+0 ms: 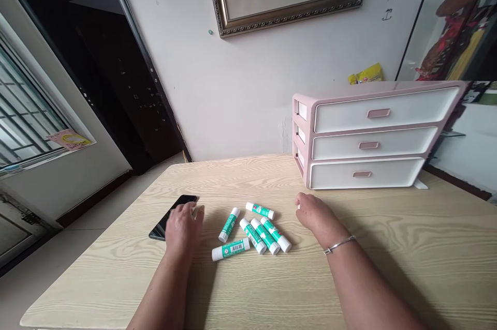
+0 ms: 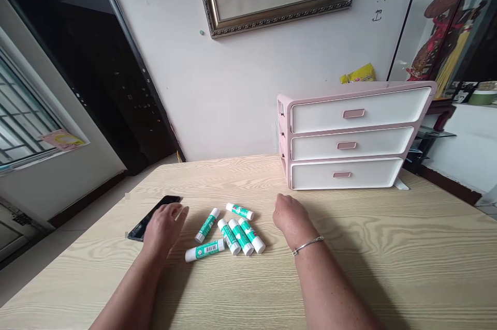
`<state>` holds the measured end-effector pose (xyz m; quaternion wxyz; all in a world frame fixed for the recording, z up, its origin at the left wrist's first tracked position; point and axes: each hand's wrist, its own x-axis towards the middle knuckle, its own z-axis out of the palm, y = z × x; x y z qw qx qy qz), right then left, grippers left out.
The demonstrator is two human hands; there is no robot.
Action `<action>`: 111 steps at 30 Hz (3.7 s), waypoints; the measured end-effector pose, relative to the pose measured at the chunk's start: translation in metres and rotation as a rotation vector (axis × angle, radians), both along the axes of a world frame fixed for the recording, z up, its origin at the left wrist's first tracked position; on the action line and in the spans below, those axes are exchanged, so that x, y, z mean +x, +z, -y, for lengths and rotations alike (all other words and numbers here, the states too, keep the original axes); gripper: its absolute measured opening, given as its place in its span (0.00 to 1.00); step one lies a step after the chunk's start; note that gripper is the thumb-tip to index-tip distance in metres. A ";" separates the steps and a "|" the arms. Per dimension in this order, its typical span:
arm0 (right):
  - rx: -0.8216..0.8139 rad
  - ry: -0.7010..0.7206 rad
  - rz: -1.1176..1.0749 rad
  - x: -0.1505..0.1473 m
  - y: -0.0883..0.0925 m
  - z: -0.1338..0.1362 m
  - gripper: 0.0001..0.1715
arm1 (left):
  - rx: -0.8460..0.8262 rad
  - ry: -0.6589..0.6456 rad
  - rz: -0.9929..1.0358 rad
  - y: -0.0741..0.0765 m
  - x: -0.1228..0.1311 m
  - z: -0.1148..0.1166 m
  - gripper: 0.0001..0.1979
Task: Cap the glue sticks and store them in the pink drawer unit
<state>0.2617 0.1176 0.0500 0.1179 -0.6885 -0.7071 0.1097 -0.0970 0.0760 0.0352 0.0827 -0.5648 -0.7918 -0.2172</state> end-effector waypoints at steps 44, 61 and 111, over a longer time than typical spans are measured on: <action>0.337 0.258 -1.119 -0.047 0.004 0.023 0.11 | -0.420 -0.717 1.177 0.044 0.122 0.069 0.25; 0.518 0.045 -0.954 -0.042 0.000 0.012 0.16 | -0.158 -0.059 0.048 0.013 0.023 0.014 0.21; 0.529 0.027 -0.588 -0.024 -0.011 -0.003 0.19 | -0.118 -0.252 0.177 0.024 -0.012 0.035 0.15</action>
